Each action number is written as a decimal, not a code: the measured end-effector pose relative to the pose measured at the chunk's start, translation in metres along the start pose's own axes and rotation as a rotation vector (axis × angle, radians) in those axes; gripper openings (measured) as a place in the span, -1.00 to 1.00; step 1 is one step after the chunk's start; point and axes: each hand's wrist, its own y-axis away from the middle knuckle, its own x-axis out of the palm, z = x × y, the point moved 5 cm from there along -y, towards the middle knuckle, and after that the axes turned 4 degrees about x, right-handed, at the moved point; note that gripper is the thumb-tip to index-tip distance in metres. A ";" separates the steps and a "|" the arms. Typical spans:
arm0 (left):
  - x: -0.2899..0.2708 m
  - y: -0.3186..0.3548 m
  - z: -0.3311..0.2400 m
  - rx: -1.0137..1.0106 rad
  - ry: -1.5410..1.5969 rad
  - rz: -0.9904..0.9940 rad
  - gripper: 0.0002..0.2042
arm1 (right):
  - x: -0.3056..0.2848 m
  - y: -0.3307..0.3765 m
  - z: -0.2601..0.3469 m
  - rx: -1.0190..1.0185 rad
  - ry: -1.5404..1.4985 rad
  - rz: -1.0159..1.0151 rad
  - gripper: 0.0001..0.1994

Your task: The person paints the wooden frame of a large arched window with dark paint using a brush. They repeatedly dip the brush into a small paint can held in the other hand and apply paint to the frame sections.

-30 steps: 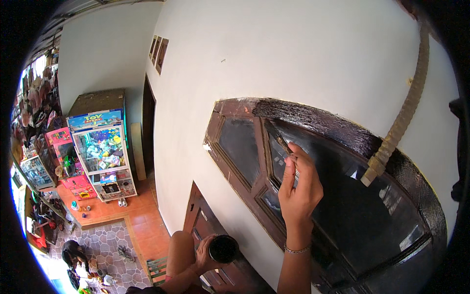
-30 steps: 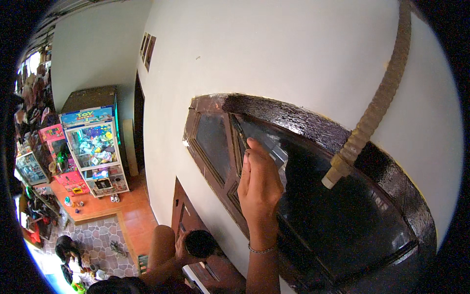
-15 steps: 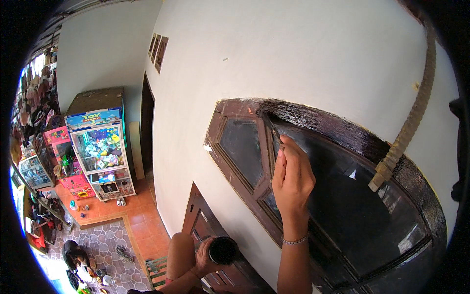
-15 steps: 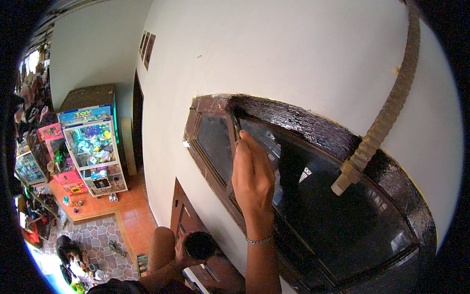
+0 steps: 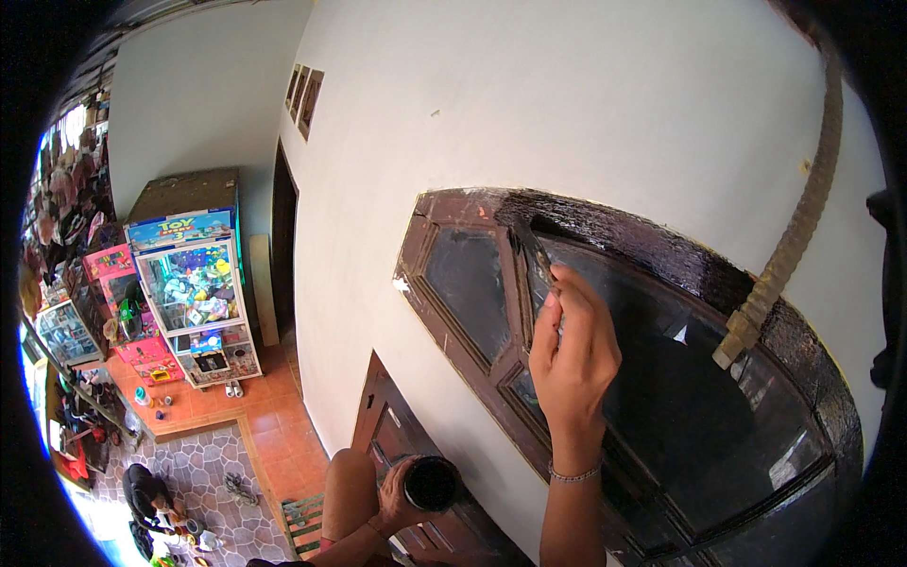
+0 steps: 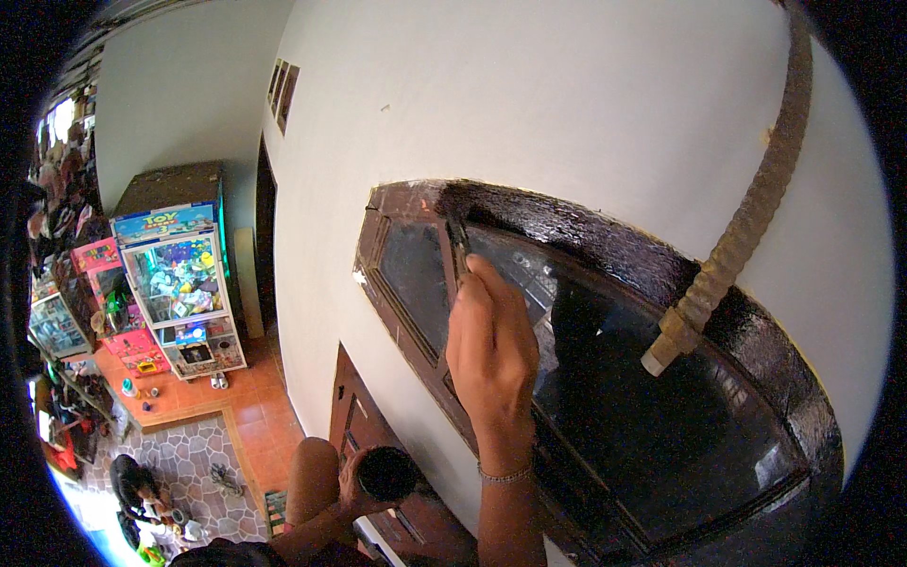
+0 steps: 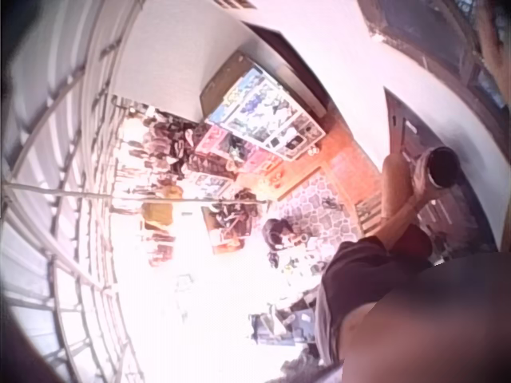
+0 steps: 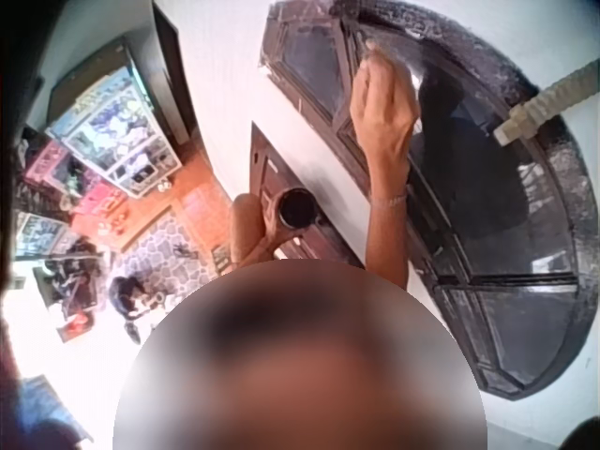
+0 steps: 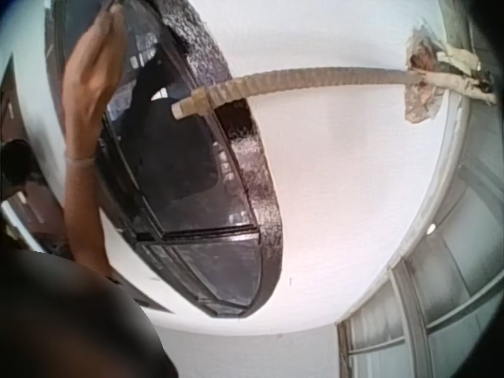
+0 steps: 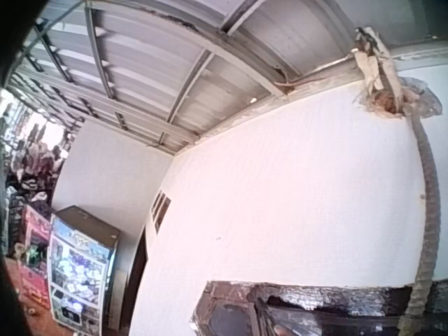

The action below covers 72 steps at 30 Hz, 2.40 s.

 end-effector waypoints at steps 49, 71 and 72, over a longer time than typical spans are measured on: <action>0.003 0.004 -0.001 -0.044 -0.014 0.045 0.16 | -0.011 0.004 -0.002 0.104 0.001 0.229 -0.73; 0.000 0.003 -0.006 0.011 0.009 0.032 0.15 | -0.011 0.005 -0.008 0.071 -0.048 0.180 -0.75; 0.000 0.002 -0.007 0.031 0.017 0.005 0.15 | -0.013 0.008 -0.006 0.092 -0.036 0.206 -0.74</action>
